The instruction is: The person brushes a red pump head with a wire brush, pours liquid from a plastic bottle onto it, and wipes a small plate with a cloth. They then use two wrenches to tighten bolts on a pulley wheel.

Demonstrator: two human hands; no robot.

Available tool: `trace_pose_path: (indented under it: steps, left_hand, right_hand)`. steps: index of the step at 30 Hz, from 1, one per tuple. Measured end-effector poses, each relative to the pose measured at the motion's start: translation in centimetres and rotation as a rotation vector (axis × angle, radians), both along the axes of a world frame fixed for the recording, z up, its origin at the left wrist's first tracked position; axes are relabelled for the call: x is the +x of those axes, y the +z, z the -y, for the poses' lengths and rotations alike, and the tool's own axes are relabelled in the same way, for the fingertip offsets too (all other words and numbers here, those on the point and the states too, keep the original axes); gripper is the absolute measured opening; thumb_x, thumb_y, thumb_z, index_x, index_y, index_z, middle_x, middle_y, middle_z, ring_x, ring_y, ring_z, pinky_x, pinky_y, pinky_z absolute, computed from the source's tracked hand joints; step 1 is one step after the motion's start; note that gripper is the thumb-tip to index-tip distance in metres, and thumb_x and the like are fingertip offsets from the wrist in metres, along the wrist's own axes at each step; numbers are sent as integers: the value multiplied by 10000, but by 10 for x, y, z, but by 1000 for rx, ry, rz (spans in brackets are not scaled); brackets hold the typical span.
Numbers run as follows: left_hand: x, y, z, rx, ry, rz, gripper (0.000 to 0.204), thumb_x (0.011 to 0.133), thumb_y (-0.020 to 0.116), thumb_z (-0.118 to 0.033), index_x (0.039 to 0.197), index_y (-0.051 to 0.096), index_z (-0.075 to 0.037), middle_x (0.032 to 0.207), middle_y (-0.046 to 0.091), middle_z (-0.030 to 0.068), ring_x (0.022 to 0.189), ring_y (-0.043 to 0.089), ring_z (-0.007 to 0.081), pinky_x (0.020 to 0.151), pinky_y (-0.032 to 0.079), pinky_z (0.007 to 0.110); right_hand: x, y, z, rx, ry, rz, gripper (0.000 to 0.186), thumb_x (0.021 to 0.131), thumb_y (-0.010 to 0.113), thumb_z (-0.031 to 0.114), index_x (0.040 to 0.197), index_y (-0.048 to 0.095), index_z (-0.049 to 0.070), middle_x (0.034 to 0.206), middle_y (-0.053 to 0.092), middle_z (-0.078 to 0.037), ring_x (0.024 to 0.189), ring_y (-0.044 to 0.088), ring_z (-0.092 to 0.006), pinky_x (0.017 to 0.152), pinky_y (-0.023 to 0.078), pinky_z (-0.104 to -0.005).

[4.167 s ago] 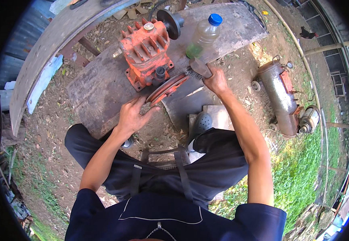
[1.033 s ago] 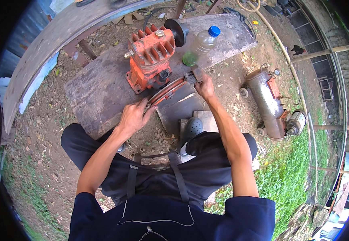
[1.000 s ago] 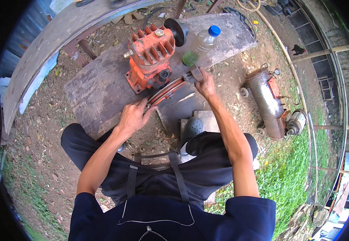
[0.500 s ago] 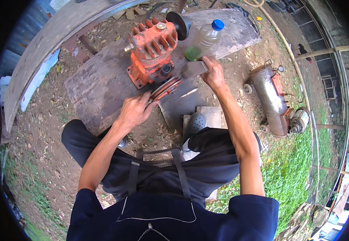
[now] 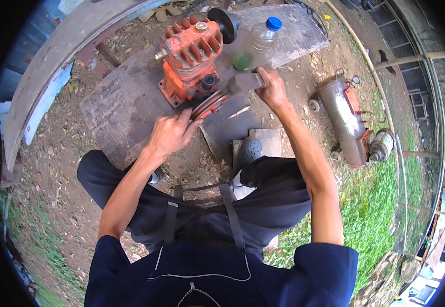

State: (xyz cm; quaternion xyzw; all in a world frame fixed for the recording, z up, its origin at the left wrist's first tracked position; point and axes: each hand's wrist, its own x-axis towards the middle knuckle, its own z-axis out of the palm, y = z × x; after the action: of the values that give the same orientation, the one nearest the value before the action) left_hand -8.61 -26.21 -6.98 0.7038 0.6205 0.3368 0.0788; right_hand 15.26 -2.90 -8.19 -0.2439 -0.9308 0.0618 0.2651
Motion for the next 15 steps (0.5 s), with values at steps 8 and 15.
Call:
trace_pose_path:
  steps: [8, 15]
  left_hand:
    - [-3, -4, 1, 26, -17, 9, 278, 891, 673, -247, 891, 596, 20, 583, 613, 152, 523, 641, 321, 470, 507, 411]
    - [-8, -3, -2, 48, -33, -12, 264, 890, 674, -236, 865, 588, 12, 609, 625, 152, 548, 654, 312, 476, 512, 405]
  right_hand:
    - [-18, 22, -6, 47, 83, 17, 272, 706, 659, -6, 962, 584, 46, 870, 636, -177, 854, 635, -380, 748, 518, -452]
    - [-20, 27, 2, 53, 45, 75, 245, 710, 672, 21, 937, 587, 55, 878, 642, -153, 854, 639, -358, 747, 515, -443]
